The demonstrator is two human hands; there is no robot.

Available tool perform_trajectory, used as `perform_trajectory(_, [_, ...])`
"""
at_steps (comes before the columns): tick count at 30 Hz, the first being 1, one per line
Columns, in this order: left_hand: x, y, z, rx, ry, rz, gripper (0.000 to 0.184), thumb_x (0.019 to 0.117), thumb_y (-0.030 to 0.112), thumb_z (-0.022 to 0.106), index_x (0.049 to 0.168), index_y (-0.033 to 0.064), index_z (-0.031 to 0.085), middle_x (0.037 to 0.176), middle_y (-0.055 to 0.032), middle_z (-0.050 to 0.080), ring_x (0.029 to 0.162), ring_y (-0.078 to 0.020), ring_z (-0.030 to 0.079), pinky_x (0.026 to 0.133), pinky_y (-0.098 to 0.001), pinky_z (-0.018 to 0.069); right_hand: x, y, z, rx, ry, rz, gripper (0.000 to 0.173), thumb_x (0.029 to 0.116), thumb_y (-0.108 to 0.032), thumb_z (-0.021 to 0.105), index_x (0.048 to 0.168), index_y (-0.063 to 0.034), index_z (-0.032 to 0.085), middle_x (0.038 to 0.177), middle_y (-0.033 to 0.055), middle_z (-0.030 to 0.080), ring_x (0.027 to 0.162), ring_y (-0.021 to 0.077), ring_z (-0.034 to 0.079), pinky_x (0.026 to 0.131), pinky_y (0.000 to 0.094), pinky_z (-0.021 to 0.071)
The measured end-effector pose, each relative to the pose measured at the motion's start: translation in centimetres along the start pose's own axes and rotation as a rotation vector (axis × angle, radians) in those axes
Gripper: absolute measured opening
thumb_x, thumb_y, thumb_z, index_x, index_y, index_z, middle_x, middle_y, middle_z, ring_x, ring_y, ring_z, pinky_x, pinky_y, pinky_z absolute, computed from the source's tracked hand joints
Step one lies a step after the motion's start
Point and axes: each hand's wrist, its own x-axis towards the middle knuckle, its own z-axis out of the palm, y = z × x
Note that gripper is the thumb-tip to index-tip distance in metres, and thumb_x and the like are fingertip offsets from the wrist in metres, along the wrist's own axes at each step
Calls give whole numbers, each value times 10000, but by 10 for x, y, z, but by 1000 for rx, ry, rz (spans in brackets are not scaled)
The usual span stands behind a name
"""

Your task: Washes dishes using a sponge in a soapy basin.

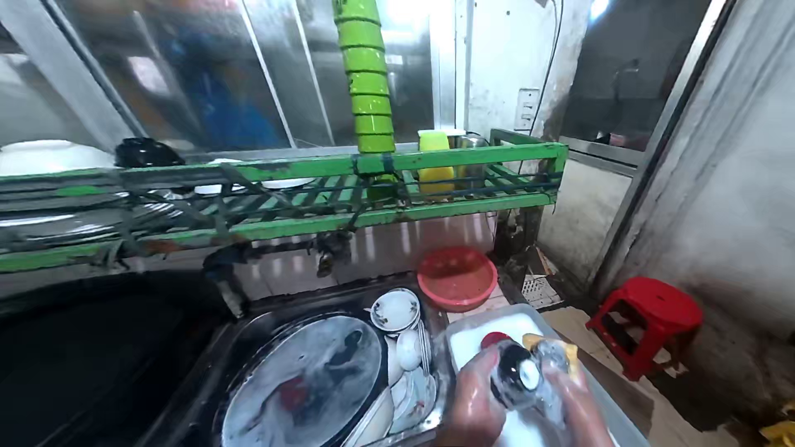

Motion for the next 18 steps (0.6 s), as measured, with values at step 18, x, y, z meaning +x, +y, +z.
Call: perform_trajectory(18, [13,-12,-3,20,-68,-93,485,1118,453,292,1302,94,561,1057,-97,675,936,-207,669,805,-414,572,5,-18,-5,-189,-286,-258,619,911,-136,662,1415,130,420,1190,163,654,1043,142,666,924,331,573])
